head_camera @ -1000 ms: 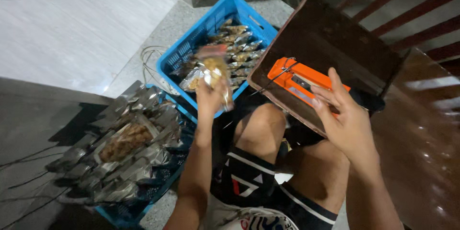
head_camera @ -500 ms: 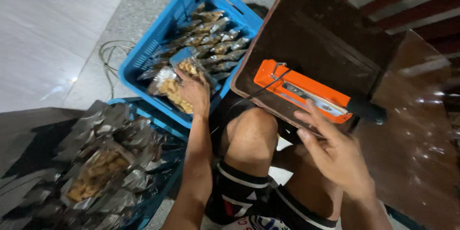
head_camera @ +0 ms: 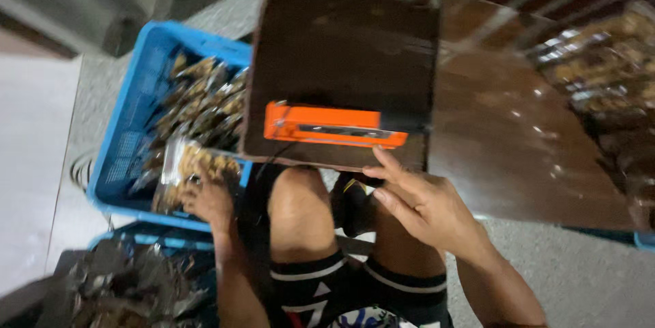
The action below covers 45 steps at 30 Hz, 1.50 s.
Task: The person repeatedly picks up small transparent bags of snacks from a blue basket, places them into an orange handheld heat sealer, and seals the top. Sealed bags are then placed onto a wooden board to the right. The process continues for the duration of the clip.
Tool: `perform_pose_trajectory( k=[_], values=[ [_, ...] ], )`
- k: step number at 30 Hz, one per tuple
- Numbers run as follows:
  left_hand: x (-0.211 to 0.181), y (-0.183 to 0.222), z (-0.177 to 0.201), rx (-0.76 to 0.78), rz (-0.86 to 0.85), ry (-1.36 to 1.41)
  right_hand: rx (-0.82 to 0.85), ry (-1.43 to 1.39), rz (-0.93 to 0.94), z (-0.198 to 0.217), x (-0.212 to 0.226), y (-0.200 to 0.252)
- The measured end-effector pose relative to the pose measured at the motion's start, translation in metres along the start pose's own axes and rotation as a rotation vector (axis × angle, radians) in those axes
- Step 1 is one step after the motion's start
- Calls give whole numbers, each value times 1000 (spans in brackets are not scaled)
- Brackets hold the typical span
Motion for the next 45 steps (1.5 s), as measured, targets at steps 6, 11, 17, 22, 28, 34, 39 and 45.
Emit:
perform_pose_trajectory(
  k=[6,11,17,22,28,34,39,45],
  values=[
    [1,11,51,-71,-119,-19,-309,63,102,83,-60,44],
    [-100,87,201,-295,-443,767,-648,265,80,161,-134,83],
    [-348,301,290,44,-947,949,-831,586,91,239,-224,122],
    [-496,399,283,286,-1154,1102,-918,829,-124,316,-335,123],
    [-606,454,221,466,-1277,1105,-898,1005,-287,366,-425,107],
    [-678,479,178,474,-1390,1097,-922,1130,-233,374,-445,105],
    [-651,471,174,520,-1370,1017,-898,1153,-124,366,-403,116],
    [-576,443,215,479,-1485,772,-690,1173,-33,311,-243,151]
  ],
)
Point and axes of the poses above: each hand's wrist, its own y-axis away from the middle knuckle, its own z-axis out of the back of the hand, x = y × z, the point moved 8 cm from there along -y, towards the middle knuckle, and after that the axes turned 3 degrees about z, right-handed, at the moved point
